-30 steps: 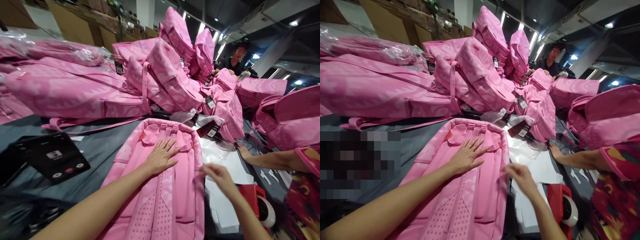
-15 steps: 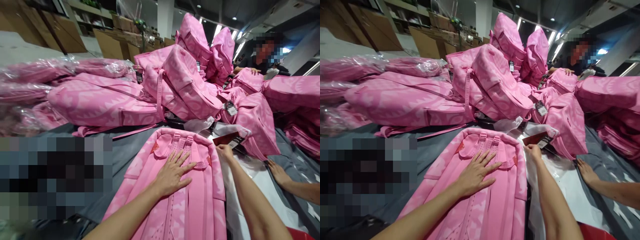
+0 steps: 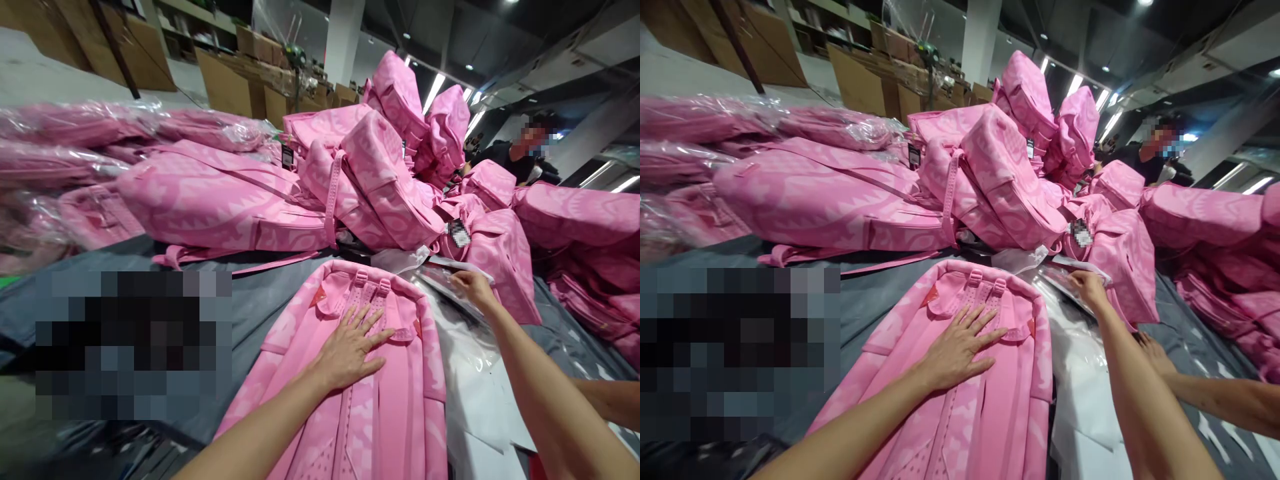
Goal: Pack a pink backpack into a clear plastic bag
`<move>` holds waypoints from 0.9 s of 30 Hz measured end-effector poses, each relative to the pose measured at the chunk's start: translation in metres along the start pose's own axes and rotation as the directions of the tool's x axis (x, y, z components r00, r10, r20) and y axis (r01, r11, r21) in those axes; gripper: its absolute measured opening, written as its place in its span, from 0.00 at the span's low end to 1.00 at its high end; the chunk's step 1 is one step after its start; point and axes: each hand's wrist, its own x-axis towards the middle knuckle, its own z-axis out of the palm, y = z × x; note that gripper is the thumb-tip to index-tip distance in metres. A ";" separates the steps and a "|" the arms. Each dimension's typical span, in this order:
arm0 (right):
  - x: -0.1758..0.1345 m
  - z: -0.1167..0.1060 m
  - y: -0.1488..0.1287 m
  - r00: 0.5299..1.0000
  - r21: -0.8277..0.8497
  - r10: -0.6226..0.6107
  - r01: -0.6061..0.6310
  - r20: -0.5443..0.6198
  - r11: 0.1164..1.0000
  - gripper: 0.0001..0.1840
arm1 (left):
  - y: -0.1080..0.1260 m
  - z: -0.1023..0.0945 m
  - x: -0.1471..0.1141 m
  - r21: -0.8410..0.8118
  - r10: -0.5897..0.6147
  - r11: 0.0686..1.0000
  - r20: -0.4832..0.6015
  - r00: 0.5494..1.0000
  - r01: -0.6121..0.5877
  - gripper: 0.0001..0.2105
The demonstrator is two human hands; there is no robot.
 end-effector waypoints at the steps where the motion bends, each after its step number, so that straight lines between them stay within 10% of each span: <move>1: -0.006 -0.006 -0.006 0.999 0.025 -0.014 0.013 0.045 1.000 0.27 | 0.001 -0.001 0.000 -0.010 0.000 1.000 -0.003 1.000 0.000 0.28; 11: -0.118 -0.129 -0.080 0.950 0.093 -0.122 0.154 -0.287 0.984 0.33 | -0.003 0.001 0.006 -0.016 0.054 0.998 -0.056 0.997 -0.055 0.27; 17: -0.228 -0.098 -0.120 0.938 0.117 -0.342 0.346 -0.057 0.931 0.26 | 0.056 -0.023 -0.012 -0.268 0.014 0.962 -0.162 0.987 -0.057 0.20; 19: -0.269 -0.070 -0.122 0.932 0.137 -0.354 0.362 -0.080 0.922 0.17 | 0.089 -0.022 -0.020 -0.611 -0.067 0.791 -0.145 0.987 -0.036 0.19; 23: -0.338 -0.027 -0.103 0.941 0.304 -0.339 0.326 -0.011 0.895 0.08 | 0.138 -0.007 -0.029 -0.986 -0.340 0.159 -0.002 0.940 0.055 0.25; 27: -0.358 -0.027 -0.070 0.989 0.424 0.111 -0.059 -0.099 0.904 0.16 | 0.150 0.006 -0.043 -0.988 -0.380 0.109 0.063 0.923 0.112 0.28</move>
